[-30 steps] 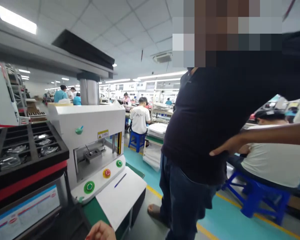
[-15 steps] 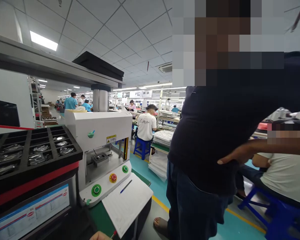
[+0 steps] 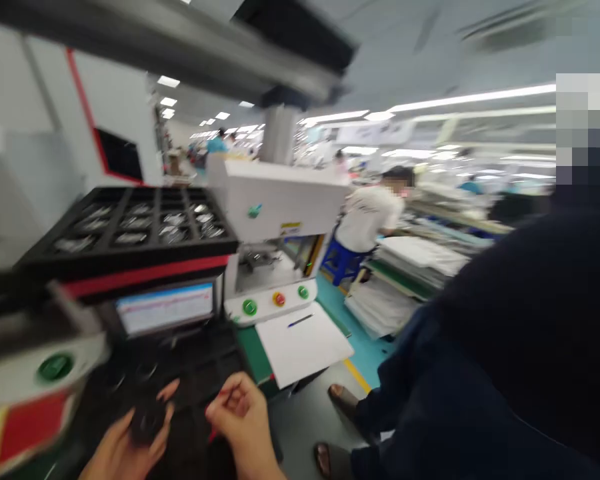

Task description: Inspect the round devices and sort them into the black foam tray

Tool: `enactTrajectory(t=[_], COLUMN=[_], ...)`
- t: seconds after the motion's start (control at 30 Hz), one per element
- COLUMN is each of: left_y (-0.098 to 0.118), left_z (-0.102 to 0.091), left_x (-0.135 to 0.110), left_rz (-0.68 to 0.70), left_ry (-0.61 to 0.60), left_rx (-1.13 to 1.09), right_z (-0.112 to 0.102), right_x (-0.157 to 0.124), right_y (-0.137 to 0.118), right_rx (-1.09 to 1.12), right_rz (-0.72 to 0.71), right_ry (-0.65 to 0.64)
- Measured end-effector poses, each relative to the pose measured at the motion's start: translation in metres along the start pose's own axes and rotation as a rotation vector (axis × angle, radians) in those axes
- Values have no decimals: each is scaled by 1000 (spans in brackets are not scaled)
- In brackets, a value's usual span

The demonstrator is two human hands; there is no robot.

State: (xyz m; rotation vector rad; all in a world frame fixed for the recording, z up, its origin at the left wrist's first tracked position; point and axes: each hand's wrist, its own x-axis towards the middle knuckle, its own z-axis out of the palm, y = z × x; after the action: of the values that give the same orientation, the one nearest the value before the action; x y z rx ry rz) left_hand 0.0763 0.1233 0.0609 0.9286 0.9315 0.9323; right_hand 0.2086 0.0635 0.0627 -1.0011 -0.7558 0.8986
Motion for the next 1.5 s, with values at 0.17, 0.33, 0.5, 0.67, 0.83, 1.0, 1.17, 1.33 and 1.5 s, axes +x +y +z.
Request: enactTrajectory(t=[0.17, 0.33, 0.5, 0.67, 0.83, 1.0, 1.17, 1.33, 1.5], left_y=[7, -2, 3, 4, 1, 1, 8, 14, 17], left_z=[-16, -14, -8, -10, -7, -3, -9, -16, -9], left_x=[-30, -42, -61, -54, -42, -41, -41, -35, -37], left_rz=[-138, -55, -14, -32, -93, -58, -15, -2, -36], left_ry=[-97, -143, -79, -67, 65, 86, 258, 328, 347], left_rx=[-338, -315, -201, -344, -415, -400, -308, -206, -120], right_z=[11, 31, 41, 38, 33, 31, 16, -9, -16], right_x=[-16, -23, -28, -26, -26, -21, -7, -21, -37], right_y=[5, -5, -8, -9, -12, -8, -23, -56, -67], right_rx=[59, 72, 116, 154, 171, 180, 224, 267, 261], right_rz=[251, 163, 208, 201, 215, 204, 40, -401, -745], right_ry=[-21, -138, -200, -194, -157, -134, -17, 5, -232])
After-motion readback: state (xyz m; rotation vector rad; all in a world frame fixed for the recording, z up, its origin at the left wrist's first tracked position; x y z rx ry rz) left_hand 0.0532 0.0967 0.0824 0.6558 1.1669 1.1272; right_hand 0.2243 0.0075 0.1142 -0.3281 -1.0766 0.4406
